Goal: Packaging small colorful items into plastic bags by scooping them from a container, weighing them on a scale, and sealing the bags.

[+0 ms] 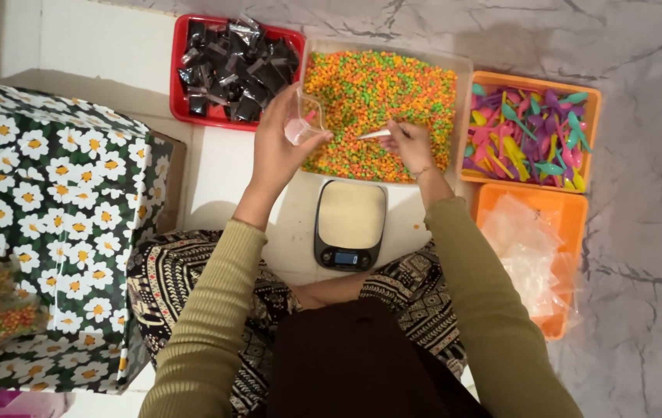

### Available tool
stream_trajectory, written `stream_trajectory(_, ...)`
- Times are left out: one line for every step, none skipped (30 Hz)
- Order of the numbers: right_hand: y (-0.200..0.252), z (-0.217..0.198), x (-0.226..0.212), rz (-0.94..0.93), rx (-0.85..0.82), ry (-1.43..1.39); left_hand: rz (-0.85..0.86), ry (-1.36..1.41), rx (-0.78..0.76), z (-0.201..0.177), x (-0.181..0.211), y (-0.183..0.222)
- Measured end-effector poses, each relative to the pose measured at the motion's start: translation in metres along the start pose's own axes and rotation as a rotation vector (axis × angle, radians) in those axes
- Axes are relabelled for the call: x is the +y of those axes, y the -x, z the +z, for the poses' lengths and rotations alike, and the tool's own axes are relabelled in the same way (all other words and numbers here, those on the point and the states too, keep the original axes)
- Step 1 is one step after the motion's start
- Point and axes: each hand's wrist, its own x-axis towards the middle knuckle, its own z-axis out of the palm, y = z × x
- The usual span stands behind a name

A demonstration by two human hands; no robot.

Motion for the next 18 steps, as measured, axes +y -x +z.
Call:
stream_trajectory(0.003, -0.004, 0.005, 0.086, 0.026, -0.062, 0.001, -0.021, -0.011, 0.002, 0.001, 0.0)
stream_trajectory(0.005, -0.008, 0.009, 0.171, 0.051, -0.124, 0.003, -0.042, -0.021, 0.004, 0.002, 0.001)
stream_trajectory(0.01, -0.011, 0.003, 0.168, 0.053, -0.125, 0.006, -0.04, -0.021, 0.007, 0.0, 0.002)
stream_trajectory(0.015, -0.015, -0.004, 0.204, 0.088, -0.163, 0.008, -0.073, -0.029, 0.009, -0.002, 0.003)
stream_trajectory(0.02, -0.018, -0.009, 0.242, 0.123, -0.202, 0.009, -0.105, -0.037, 0.012, -0.004, 0.004)
stream_trajectory(0.024, -0.022, -0.021, 0.239, 0.125, -0.203, 0.012, -0.104, -0.038, 0.013, -0.001, 0.004)
stream_trajectory(0.027, -0.027, -0.033, 0.221, 0.161, -0.21, -0.02, -0.129, -0.068, 0.014, 0.001, 0.004)
stream_trajectory(0.031, -0.031, -0.045, 0.202, 0.197, -0.217, -0.053, -0.153, -0.098, 0.016, 0.004, 0.003)
stream_trajectory(0.033, -0.035, -0.057, 0.2, 0.2, -0.218, -0.049, -0.151, -0.1, 0.02, 0.0, 0.002)
stream_trajectory(0.035, -0.038, -0.069, 0.158, 0.242, -0.227, -0.026, -0.194, -0.101, 0.025, -0.004, 0.001)
stream_trajectory(0.036, -0.042, -0.082, 0.114, 0.285, -0.236, -0.001, -0.235, -0.102, 0.03, -0.008, -0.001)
stream_trajectory(0.031, -0.047, -0.086, 0.111, 0.289, -0.236, 0.004, -0.233, -0.103, 0.035, -0.009, -0.003)
stream_trajectory(0.026, -0.052, -0.09, 0.041, 0.321, -0.238, 0.005, -0.264, -0.109, 0.039, -0.009, -0.004)
stream_trajectory(0.022, -0.057, -0.094, -0.03, 0.353, -0.24, 0.006, -0.295, -0.115, 0.044, -0.01, -0.006)
stream_trajectory(0.022, -0.059, -0.105, -0.031, 0.355, -0.24, 0.008, -0.294, -0.116, 0.049, -0.011, -0.007)
stream_trajectory(0.022, -0.06, -0.117, -0.08, 0.372, -0.27, 0.01, -0.298, -0.134, 0.053, -0.012, -0.009)
stream_trajectory(0.021, -0.061, -0.129, -0.132, 0.387, -0.301, 0.014, -0.303, -0.149, 0.057, -0.013, -0.012)
stream_trajectory(0.031, -0.057, -0.148, -0.136, 0.388, -0.302, 0.018, -0.302, -0.148, 0.055, 0.0, -0.016)
